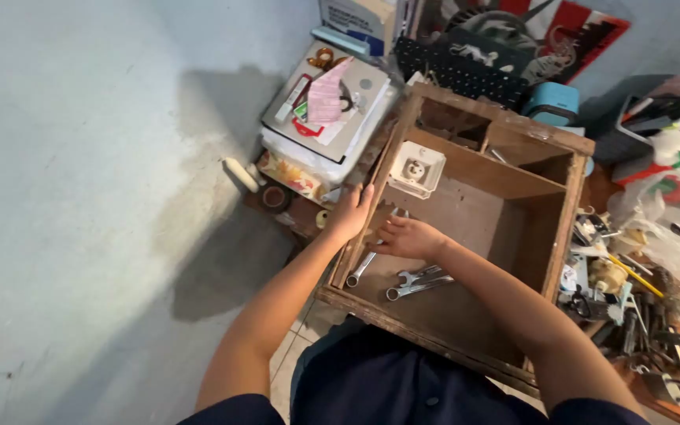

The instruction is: The person is assembling or repairing small electronic and mechanical parts using various tools like wrenches and screws in a workspace.

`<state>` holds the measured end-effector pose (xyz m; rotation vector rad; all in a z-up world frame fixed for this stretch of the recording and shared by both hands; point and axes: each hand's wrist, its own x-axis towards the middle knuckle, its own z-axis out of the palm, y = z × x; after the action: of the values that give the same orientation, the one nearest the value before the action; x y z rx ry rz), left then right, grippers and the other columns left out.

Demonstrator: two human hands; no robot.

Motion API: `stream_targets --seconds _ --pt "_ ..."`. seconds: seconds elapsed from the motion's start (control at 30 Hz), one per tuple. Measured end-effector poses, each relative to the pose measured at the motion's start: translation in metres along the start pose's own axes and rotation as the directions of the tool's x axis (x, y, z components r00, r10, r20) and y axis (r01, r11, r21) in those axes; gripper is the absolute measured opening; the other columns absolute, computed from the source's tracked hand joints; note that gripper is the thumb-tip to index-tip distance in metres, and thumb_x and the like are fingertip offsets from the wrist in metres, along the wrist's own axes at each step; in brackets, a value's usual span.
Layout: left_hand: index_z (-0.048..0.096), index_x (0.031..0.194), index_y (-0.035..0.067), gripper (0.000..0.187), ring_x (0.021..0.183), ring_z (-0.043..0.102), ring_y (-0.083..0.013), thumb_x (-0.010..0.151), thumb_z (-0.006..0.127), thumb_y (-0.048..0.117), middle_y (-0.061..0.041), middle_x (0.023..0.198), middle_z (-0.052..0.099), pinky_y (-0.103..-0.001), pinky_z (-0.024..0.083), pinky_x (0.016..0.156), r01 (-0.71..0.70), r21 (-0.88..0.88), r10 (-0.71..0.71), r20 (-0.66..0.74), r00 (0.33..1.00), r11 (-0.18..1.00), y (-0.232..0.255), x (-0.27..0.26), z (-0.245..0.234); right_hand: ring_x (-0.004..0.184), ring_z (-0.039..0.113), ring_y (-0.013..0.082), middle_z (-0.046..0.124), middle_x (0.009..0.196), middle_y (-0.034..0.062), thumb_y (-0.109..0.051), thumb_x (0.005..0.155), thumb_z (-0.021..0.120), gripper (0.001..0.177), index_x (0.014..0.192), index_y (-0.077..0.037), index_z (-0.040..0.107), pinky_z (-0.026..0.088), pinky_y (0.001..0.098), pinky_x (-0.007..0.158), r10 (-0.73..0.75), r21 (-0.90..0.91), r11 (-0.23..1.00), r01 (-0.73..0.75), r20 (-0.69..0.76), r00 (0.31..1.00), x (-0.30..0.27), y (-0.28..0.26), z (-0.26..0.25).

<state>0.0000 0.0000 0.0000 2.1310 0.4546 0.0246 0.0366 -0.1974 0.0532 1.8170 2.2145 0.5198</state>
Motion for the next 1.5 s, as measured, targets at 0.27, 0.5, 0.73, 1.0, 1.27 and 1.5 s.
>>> stream_targets --seconds 0.27,0.5,0.73,1.0,1.27,1.5 --pt "0.056 0.14 0.001 0.055 0.119 0.063 -0.0415 0.109 0.04 0.043 -0.025 0.128 0.067 -0.045 0.05 0.1 -0.3 -0.059 0.297 -0.052 0.953 0.952 -0.009 -0.04 -0.025 0.12 0.063 0.0271 0.068 0.123 0.0087 -0.02 0.08 0.062 0.048 0.125 -0.007 0.069 0.047 0.039 0.109 -0.047 0.187 0.98 0.07 -0.125 0.991 0.011 0.001 0.028" --pt "0.057 0.14 0.005 0.052 0.113 0.065 -0.0412 0.108 0.039 0.042 -0.023 0.123 0.069 -0.047 0.053 0.095 -0.271 -0.024 0.27 -0.032 0.962 0.962 0.008 -0.049 -0.036 0.119 0.063 0.0249 0.07 0.122 0.0025 -0.016 0.079 0.063 0.044 0.121 -0.009 0.072 0.049 0.0392 0.104 0.228 0.473 0.866 -0.162 -0.085 0.97 0.008 -0.014 0.025" --pt "0.06 0.137 0.01 0.046 0.099 0.069 -0.0404 0.107 0.039 0.038 -0.021 0.11 0.072 -0.05 0.056 0.084 -0.212 0.107 0.212 0.013 0.977 0.971 0.034 -0.063 -0.056 0.111 0.064 0.0262 0.071 0.118 0.0024 -0.013 0.063 0.066 0.059 0.122 -0.011 0.073 0.051 0.0388 0.099 0.252 0.546 0.801 -0.247 0.067 0.965 -0.015 -0.013 -0.008" --pt "0.062 0.137 0.012 0.047 0.095 0.069 -0.0408 0.106 0.041 0.04 -0.021 0.105 0.073 -0.05 0.056 0.081 -0.194 0.144 0.203 -0.047 0.978 0.97 0.038 -0.065 -0.056 0.099 0.066 0.032 0.069 0.108 0.0067 -0.023 0.083 0.072 0.028 0.11 -0.016 0.075 0.053 0.0422 0.083 0.264 0.597 0.661 -0.455 0.383 0.886 -0.082 -0.035 -0.034" --pt "0.061 0.139 0.013 0.048 0.102 0.069 -0.0392 0.105 0.042 0.043 -0.019 0.114 0.073 -0.048 0.055 0.086 -0.183 0.14 0.192 -0.059 0.98 0.973 0.033 -0.064 -0.052 0.102 0.068 0.0266 0.068 0.107 0.0055 -0.013 0.084 0.061 0.021 0.104 -0.012 0.069 0.055 0.0362 0.087 0.175 0.385 0.849 -0.362 0.442 0.88 -0.09 -0.053 -0.018" --pt "0.062 0.138 0.013 0.048 0.105 0.069 -0.0375 0.107 0.042 0.044 -0.018 0.116 0.073 -0.047 0.056 0.089 -0.181 0.146 0.192 -0.059 0.98 0.972 0.029 -0.062 -0.05 0.091 0.069 0.0251 0.067 0.094 0.0069 -0.02 0.084 0.06 0.025 0.103 -0.005 0.066 0.056 0.0373 0.078 0.039 0.325 0.935 -0.142 0.303 0.952 -0.101 -0.068 0.022"
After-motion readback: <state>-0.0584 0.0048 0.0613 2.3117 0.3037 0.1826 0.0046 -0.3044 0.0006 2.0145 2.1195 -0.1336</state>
